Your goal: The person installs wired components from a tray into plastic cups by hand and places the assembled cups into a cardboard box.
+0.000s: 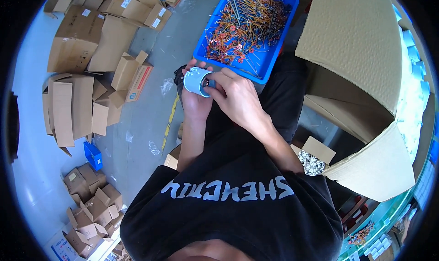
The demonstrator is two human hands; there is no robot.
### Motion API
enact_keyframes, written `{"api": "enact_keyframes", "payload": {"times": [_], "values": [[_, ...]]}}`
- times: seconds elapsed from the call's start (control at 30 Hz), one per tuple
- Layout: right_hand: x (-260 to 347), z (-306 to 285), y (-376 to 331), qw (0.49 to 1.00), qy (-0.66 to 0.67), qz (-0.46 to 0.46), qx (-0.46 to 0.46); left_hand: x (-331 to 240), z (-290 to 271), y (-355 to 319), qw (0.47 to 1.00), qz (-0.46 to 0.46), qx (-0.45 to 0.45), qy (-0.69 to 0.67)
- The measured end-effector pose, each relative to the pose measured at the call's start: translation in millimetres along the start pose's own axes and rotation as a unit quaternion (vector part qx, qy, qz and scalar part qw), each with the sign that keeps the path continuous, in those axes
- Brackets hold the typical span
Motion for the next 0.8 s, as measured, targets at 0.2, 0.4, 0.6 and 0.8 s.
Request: {"api": "enact_keyframes", "payload": {"times": [0.2, 0.4, 0.6, 0.8], "values": [[-2.5, 0.9, -0.5, 0.997, -0.044, -0.061, -0.034, 0.4, 13.2, -1.2, 0.998, -0.024, -0.044, 0.024], [4.6, 5.0, -2.1, 0.990, -0.113, -0.068, -0.054, 7.4, 5.2, 0.3, 0.999, -0.036, -0.012, -0.017], [17.1, 7.2, -6.3, 0.984, -0.144, -0.056, -0.089, 10.9, -1.1, 4.5, 0.980, -0.063, 0.085, -0.166], [13.9, 4.0, -5.3, 0.984, -0.137, -0.062, -0.098, 14.9, -1.0, 5.2, 0.985, -0.062, 0.075, -0.145]]}}
Point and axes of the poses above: each hand's wrist, its own y-axis towards the middle knuckle, its own z-axis out of the palm, x = y × z, the point moved 2 cm from there along y, towards the middle knuckle, and after that the axes turned 12 degrees about -z, right-handed, at the moved point
